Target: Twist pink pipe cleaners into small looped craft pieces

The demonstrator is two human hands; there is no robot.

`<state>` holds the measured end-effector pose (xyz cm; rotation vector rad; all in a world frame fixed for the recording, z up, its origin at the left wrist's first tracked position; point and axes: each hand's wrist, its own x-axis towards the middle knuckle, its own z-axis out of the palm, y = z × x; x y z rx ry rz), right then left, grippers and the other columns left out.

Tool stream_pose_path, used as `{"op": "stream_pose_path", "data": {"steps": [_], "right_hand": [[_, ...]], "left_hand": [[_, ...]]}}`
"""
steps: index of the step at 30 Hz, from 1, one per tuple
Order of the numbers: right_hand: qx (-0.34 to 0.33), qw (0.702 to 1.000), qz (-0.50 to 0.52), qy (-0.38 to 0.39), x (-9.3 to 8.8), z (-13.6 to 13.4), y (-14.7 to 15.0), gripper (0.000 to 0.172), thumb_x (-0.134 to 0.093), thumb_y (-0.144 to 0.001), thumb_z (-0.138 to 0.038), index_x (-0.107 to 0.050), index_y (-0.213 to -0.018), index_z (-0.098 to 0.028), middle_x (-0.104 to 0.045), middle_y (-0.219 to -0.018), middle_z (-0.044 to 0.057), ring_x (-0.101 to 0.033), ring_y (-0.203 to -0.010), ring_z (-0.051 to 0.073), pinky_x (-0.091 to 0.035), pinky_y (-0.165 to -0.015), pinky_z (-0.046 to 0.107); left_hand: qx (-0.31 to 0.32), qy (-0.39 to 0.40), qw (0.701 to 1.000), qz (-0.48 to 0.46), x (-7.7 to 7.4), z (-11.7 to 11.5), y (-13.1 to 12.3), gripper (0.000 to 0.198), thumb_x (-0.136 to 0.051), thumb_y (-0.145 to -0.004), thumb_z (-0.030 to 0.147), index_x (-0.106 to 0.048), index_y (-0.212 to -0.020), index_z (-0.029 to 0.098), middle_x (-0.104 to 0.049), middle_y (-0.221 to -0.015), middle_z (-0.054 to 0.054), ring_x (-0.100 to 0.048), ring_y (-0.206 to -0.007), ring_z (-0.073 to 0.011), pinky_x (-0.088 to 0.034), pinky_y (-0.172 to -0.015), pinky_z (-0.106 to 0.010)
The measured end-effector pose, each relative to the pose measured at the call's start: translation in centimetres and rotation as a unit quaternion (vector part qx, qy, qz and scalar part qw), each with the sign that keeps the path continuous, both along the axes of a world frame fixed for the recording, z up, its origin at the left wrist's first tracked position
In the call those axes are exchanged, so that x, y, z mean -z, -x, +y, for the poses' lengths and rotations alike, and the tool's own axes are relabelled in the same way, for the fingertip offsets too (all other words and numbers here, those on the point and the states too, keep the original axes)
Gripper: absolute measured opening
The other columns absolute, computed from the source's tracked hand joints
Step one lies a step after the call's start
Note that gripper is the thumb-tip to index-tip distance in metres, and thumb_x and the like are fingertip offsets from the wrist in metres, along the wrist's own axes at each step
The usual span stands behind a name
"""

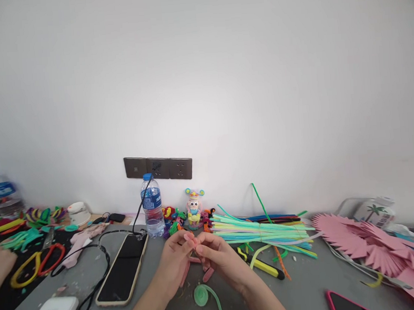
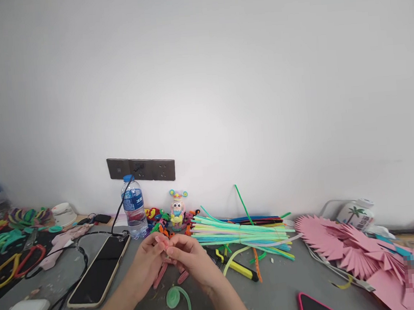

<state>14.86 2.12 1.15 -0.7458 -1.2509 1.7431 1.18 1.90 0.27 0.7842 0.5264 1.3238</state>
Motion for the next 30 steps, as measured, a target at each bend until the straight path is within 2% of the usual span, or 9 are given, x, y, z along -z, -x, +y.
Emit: {"op": "stream_pose_path", "data": {"steps": [4, 8, 14, 21, 24, 26, 30], "right_hand": [[0.001, 1.0, 0.011, 0.003, 1.0, 0.5, -0.3, 0.036, -0.076, -0.07, -0.047, -0.055, -0.073, -0.017, -0.043, -0.054, -0.008, -0.035, -0.046, 0.006, -0.028, -0.044, 0.016], [-0.019, 1.0, 0.002, 0.007, 1.2, 0.5, -0.5, 0.035, -0.074, -0.073, -0.047, -0.056, -0.075, -0.017, -0.044, -0.057, -0.007, -0.035, -0.047, 0.006, -0.034, -0.043, 0.015], [-0.037, 0.999, -0.022, 0.017, 1.1, 0.5, -0.7, 0.035, -0.074, -0.073, -0.047, -0.056, -0.077, -0.018, -0.044, -0.056, -0.007, -0.037, -0.046, 0.006, -0.044, -0.043, 0.018], [-0.036, 0.999, -0.018, 0.03, 1.1, 0.4, -0.5, 0.037, -0.075, -0.071, -0.049, -0.055, -0.075, -0.018, -0.045, -0.057, -0.006, -0.039, -0.047, 0.007, -0.042, -0.042, 0.017], [-0.061, 0.998, -0.005, 0.033, 0.7, 0.1, -0.7, 0.035, -0.074, -0.072, -0.048, -0.057, -0.075, -0.017, -0.044, -0.06, -0.006, -0.038, -0.05, 0.007, -0.044, -0.048, 0.019], [-0.081, 0.996, 0.0, 0.034, 0.3, -0.1, -1.1, 0.032, -0.074, -0.073, -0.045, -0.058, -0.075, -0.017, -0.045, -0.062, -0.005, -0.039, -0.052, 0.008, -0.048, -0.057, 0.024], [-0.09, 0.995, -0.028, 0.036, -0.4, -0.5, -2.0, 0.031, -0.071, -0.076, -0.045, -0.056, -0.071, -0.018, -0.041, -0.06, -0.006, -0.036, -0.051, 0.008, -0.05, -0.071, 0.033]], "left_hand": [[-0.021, -0.03, 0.998, 0.043, 0.3, 0.2, 0.2, 0.022, -0.082, -0.064, 0.03, -0.068, -0.073, 0.015, -0.065, -0.071, -0.002, -0.061, -0.063, -0.0155, -0.054, -0.055, -0.028], [-0.036, -0.022, 0.996, 0.079, 0.5, 0.4, 0.6, 0.024, -0.084, -0.06, 0.032, -0.069, -0.068, 0.016, -0.064, -0.065, 0.0, -0.059, -0.057, -0.0142, -0.052, -0.054, -0.027], [-0.055, -0.053, 0.988, 0.135, 0.0, 0.2, 1.1, 0.022, -0.083, -0.062, 0.032, -0.071, -0.069, 0.015, -0.067, -0.066, -0.002, -0.061, -0.062, -0.0133, -0.05, -0.061, -0.022], [-0.043, -0.04, 0.988, 0.143, 0.6, 0.4, 0.7, 0.027, -0.08, -0.065, 0.038, -0.068, -0.072, 0.015, -0.066, -0.066, -0.003, -0.062, -0.057, -0.0146, -0.051, -0.053, -0.023], [-0.008, -0.044, 0.989, 0.141, 0.6, 0.2, 0.8, 0.028, -0.079, -0.066, 0.039, -0.067, -0.075, 0.015, -0.065, -0.065, -0.001, -0.06, -0.05, -0.0123, -0.05, -0.051, -0.022], [0.009, -0.048, 0.988, 0.144, 0.3, 0.1, 0.9, 0.028, -0.08, -0.066, 0.037, -0.067, -0.076, 0.015, -0.065, -0.066, -0.001, -0.06, -0.052, -0.0114, -0.049, -0.052, -0.021], [0.002, -0.059, 0.985, 0.162, -0.3, -0.2, 1.2, 0.026, -0.08, -0.066, 0.037, -0.069, -0.075, 0.016, -0.064, -0.069, -0.002, -0.06, -0.061, -0.0124, -0.048, -0.054, -0.019]]}}
